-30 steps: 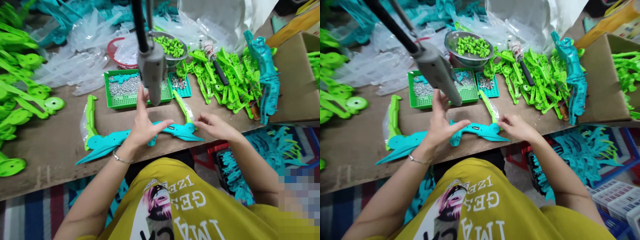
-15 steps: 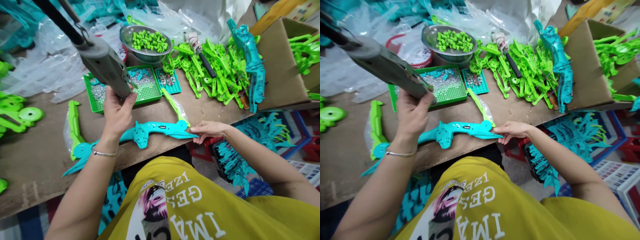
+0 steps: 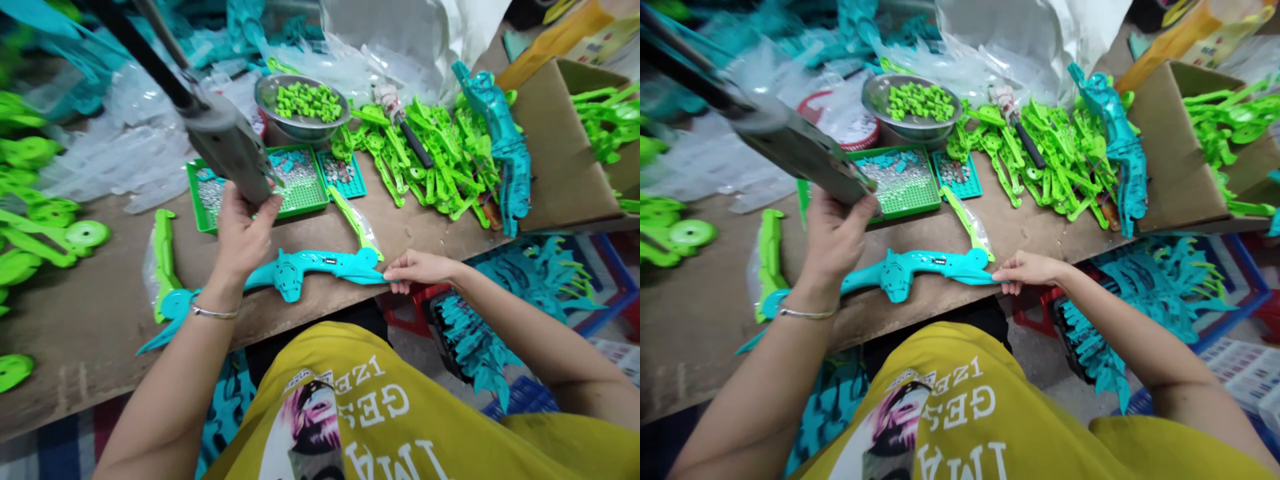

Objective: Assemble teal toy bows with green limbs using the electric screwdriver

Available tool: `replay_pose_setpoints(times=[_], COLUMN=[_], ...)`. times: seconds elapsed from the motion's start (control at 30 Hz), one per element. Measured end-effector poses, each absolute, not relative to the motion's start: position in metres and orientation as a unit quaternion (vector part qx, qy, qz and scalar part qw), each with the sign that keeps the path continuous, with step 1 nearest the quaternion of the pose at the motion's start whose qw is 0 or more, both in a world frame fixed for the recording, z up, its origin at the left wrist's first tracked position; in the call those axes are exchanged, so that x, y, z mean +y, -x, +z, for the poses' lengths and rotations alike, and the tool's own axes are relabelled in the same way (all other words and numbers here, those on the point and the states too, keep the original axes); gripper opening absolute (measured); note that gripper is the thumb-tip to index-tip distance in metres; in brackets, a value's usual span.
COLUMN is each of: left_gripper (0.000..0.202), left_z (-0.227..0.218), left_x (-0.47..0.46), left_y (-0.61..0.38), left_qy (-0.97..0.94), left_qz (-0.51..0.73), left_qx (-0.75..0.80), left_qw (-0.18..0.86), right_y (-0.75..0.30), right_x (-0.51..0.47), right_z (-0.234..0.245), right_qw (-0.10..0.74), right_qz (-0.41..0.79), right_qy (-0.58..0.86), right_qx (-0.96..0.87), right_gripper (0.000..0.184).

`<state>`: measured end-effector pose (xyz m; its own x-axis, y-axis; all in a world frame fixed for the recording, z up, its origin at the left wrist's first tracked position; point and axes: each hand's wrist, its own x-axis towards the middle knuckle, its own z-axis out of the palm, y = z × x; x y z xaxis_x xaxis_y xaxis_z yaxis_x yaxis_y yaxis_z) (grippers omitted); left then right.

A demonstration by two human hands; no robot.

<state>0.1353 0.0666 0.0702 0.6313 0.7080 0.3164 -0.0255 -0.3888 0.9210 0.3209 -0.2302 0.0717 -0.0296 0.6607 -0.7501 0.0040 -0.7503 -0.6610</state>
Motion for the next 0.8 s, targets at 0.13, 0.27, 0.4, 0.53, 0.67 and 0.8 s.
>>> replay_pose_setpoints(times=[0.13,0.27,0.4,0.53,0.67,0.8], left_gripper=[0.026,0.017,0.014,0.043,0.023,0.008], left_z=[0.064,0.062,0.072,0.081,0.083,0.077], left_x=[0.063,0.05,0.026,0.033,0.082,0.121], left_y=[-0.13,-0.128,-0.125,-0.123,-0.143,-0.188], left_qy=[-0.758,-0.769,-0.809,-0.866,-0.888,-0.901], left_qz=[0.341,0.29,0.268,0.226,0.223,0.179], left_qx=[0.246,0.264,0.228,0.088,0.232,0.282], left_qw=[0.499,0.504,0.471,0.438,0.329,0.278], right_y=[-0.324,-0.317,-0.288,-0.266,-0.268,-0.281], right_x=[-0.226,-0.195,-0.135,-0.09,-0.08,-0.081], right_z=[0.085,0.108,0.122,0.123,0.127,0.135], right_qw=[0.117,0.227,0.417,0.477,0.52,0.507], right_qz=[0.529,0.305,0.145,0.133,0.194,0.212], right_qy=[0.735,0.807,0.76,0.733,0.736,0.736], right_qx=[-0.408,-0.452,-0.478,-0.467,-0.387,-0.395], right_gripper=[0.057,0.05,0.094,0.084,0.061,0.041])
